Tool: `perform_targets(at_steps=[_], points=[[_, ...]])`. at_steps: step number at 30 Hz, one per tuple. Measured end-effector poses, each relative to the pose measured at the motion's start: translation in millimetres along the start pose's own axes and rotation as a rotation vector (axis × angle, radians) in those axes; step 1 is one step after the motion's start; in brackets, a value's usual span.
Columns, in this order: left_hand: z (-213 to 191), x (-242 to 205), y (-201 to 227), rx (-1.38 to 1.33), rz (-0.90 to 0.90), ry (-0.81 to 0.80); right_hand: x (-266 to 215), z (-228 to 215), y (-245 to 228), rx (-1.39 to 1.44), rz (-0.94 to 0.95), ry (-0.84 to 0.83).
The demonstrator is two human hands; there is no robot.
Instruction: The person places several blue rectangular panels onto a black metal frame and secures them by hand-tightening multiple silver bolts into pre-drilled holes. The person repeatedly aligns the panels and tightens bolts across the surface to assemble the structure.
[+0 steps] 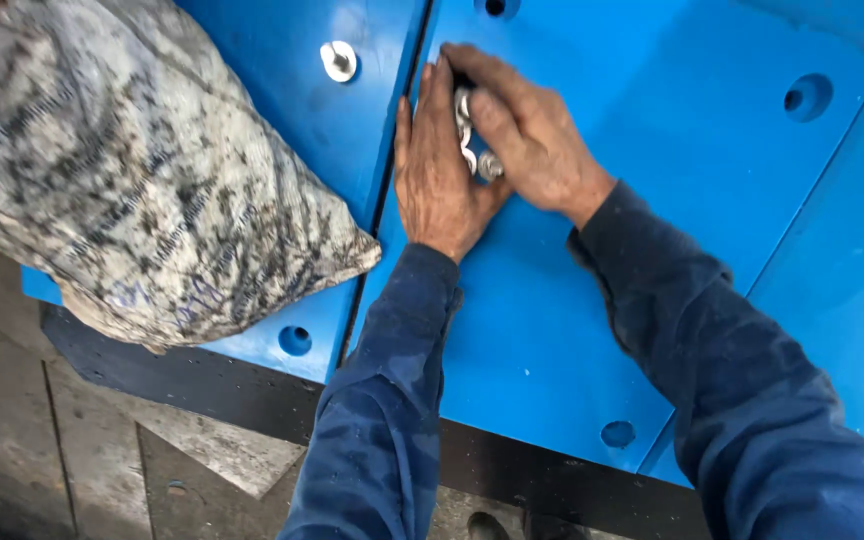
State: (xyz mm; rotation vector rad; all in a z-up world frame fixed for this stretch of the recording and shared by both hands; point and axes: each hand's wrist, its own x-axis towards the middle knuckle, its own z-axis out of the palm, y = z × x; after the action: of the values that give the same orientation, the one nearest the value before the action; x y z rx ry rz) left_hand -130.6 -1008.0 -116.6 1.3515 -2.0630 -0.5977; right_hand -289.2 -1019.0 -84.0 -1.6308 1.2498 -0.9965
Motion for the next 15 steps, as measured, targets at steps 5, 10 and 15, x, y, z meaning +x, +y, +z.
perform_targets(at_steps=[5,10,15], points=[[-3.4,0.5,-0.3,0.023,-0.011,-0.06,-4.0,-0.7,-7.8,0.212,0.084,-0.133],[-17.0,11.3,15.5,0.021,-0.033,-0.123,-12.3,-14.0,-13.2,0.392,0.16,0.006],[-22.8,18.2,24.5,0.038,-0.058,-0.121,29.4,-89.1,54.0,-0.453,-0.023,0.611]])
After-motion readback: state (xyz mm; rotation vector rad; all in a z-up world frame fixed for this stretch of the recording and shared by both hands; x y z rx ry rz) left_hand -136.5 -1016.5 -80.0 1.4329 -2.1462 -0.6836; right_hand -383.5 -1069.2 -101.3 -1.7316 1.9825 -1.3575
